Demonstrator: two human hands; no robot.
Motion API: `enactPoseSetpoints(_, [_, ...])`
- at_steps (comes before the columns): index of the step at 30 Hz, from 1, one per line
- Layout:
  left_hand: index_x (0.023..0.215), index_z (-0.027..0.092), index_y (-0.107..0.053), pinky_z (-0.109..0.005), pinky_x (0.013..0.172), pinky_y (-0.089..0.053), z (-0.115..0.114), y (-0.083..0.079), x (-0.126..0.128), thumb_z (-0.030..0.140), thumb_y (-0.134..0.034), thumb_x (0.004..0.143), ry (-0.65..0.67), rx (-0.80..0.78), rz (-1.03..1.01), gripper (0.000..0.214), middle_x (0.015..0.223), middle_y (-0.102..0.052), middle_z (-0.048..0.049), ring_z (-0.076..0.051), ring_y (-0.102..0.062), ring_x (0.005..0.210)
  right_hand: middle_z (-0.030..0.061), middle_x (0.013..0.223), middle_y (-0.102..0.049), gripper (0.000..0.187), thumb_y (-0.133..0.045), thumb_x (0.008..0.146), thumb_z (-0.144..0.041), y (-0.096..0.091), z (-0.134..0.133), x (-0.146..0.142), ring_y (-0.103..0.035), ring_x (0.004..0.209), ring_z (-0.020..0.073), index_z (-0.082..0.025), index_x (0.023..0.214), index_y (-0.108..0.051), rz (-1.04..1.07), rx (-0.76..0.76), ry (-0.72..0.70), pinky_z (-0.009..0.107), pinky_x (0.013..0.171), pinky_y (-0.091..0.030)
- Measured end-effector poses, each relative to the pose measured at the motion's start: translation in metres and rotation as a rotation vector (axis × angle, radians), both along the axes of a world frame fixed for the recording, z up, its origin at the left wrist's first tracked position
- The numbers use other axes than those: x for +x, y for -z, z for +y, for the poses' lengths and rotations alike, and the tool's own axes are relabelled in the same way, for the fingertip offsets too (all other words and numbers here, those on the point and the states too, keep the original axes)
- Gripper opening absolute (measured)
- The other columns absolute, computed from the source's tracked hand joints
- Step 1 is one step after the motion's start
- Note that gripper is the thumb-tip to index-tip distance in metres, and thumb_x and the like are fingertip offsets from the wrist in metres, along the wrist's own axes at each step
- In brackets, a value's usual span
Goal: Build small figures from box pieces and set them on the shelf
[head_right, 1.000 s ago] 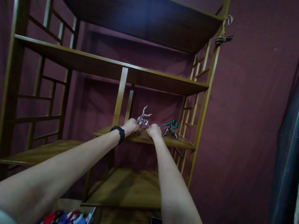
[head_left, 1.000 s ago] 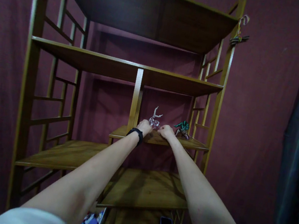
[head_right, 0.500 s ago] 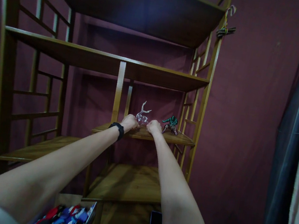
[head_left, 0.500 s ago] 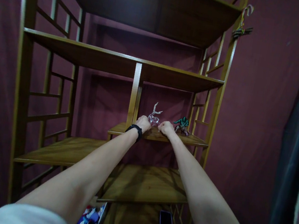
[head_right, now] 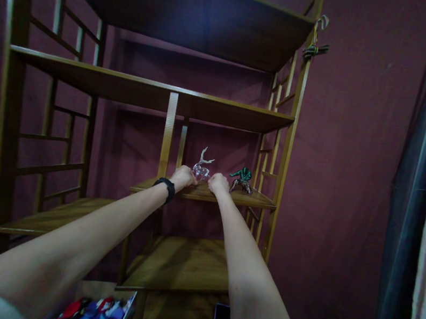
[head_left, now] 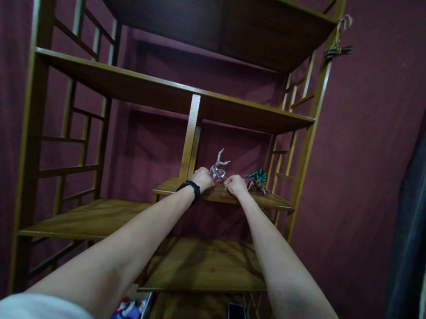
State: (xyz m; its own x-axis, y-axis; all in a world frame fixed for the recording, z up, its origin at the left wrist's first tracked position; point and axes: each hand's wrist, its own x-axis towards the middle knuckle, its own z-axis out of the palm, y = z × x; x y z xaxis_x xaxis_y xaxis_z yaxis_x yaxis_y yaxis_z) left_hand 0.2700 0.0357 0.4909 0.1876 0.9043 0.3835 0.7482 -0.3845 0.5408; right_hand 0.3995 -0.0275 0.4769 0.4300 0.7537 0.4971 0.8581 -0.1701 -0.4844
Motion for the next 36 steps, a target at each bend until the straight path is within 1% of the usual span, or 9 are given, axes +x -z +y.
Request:
enactPoseSetpoints(10, [0.08,0.017,-0.068,-0.028,0.069,-0.047,-0.001,0.005,-0.003,0.024,-0.075,0.053,0.018,0.05,-0.012,0.029,0.088,-0.069,-0.0121,-0.025,-0.064,0.088,0.0058,0.096,-0.069,0.015,-0.065,0.071,-0.028,0.002,0.0,-0.001,-0.063,0.093,0.0195,-0.025,0.084,-0.07,-0.006,-0.009,0.003,0.025,0.078,-0.045])
enactPoseSetpoints(16, [0.081,0.017,-0.067,-0.028,0.07,-0.047,-0.013,0.008,-0.006,0.023,-0.07,0.06,0.049,0.102,-0.021,0.022,0.093,-0.068,-0.0127,-0.025,-0.063,0.091,0.0084,0.094,-0.069,0.015,-0.063,0.071,-0.028,0.002,-0.002,-0.002,-0.063,0.092,0.0213,-0.023,0.083,-0.071,-0.008,-0.007,0.017,0.027,0.077,-0.046])
enactPoseSetpoints(21, [0.083,0.016,-0.066,-0.029,0.072,-0.047,-0.024,0.008,-0.01,0.021,-0.068,0.063,0.072,0.12,-0.025,0.021,0.095,-0.067,-0.0135,-0.026,-0.063,0.092,0.0076,0.091,-0.07,0.014,-0.063,0.069,-0.02,0.001,-0.005,-0.004,-0.064,0.09,0.0205,-0.022,0.08,-0.071,-0.015,-0.009,0.005,0.026,0.077,-0.046])
enactPoseSetpoints(25, [0.084,0.015,-0.067,-0.029,0.074,-0.046,-0.027,0.008,-0.012,0.019,-0.066,0.065,0.098,0.151,-0.02,0.02,0.094,-0.067,-0.0151,-0.026,-0.062,0.093,0.0076,0.091,-0.07,0.015,-0.063,0.067,-0.018,0.002,-0.007,-0.005,-0.063,0.092,0.0213,-0.022,0.08,-0.07,-0.013,-0.003,-0.006,0.027,0.078,-0.046])
enactPoseSetpoints(28, [0.085,0.014,-0.067,-0.029,0.074,-0.046,-0.029,0.008,-0.012,0.021,-0.067,0.066,0.088,0.153,-0.022,0.021,0.093,-0.067,-0.0163,-0.026,-0.062,0.094,0.0068,0.089,-0.07,0.016,-0.064,0.066,-0.018,0.002,-0.009,-0.005,-0.063,0.091,0.0211,-0.022,0.08,-0.07,-0.002,0.007,-0.017,0.026,0.077,-0.046])
enactPoseSetpoints(31, [0.087,0.013,-0.067,-0.03,0.073,-0.047,-0.033,0.007,-0.013,0.026,-0.067,0.067,0.066,0.15,-0.026,0.024,0.093,-0.067,-0.0175,-0.028,-0.062,0.093,0.0068,0.088,-0.07,0.016,-0.065,0.065,-0.021,0.003,-0.013,-0.004,-0.063,0.089,0.0213,-0.021,0.08,-0.07,0.015,0.024,-0.025,0.026,0.076,-0.046])
enactPoseSetpoints(33, [0.088,0.013,-0.067,-0.03,0.072,-0.047,-0.037,0.006,-0.015,0.028,-0.066,0.069,0.05,0.152,-0.028,0.025,0.094,-0.066,-0.0183,-0.028,-0.062,0.093,0.0068,0.091,-0.069,0.018,-0.066,0.065,-0.022,0.003,-0.017,-0.005,-0.062,0.092,0.0216,-0.021,0.082,-0.069,0.028,0.047,-0.026,0.026,0.077,-0.046])
enactPoseSetpoints(36, [0.09,0.012,-0.066,-0.03,0.074,-0.046,-0.051,0.006,-0.019,0.026,-0.063,0.072,0.027,0.158,-0.026,0.022,0.095,-0.065,-0.0189,-0.028,-0.062,0.094,0.0061,0.1,-0.068,0.026,-0.063,0.067,-0.019,0.002,-0.025,-0.006,-0.06,0.098,0.021,-0.021,0.092,-0.067,0.041,0.096,-0.028,0.026,0.083,-0.044])
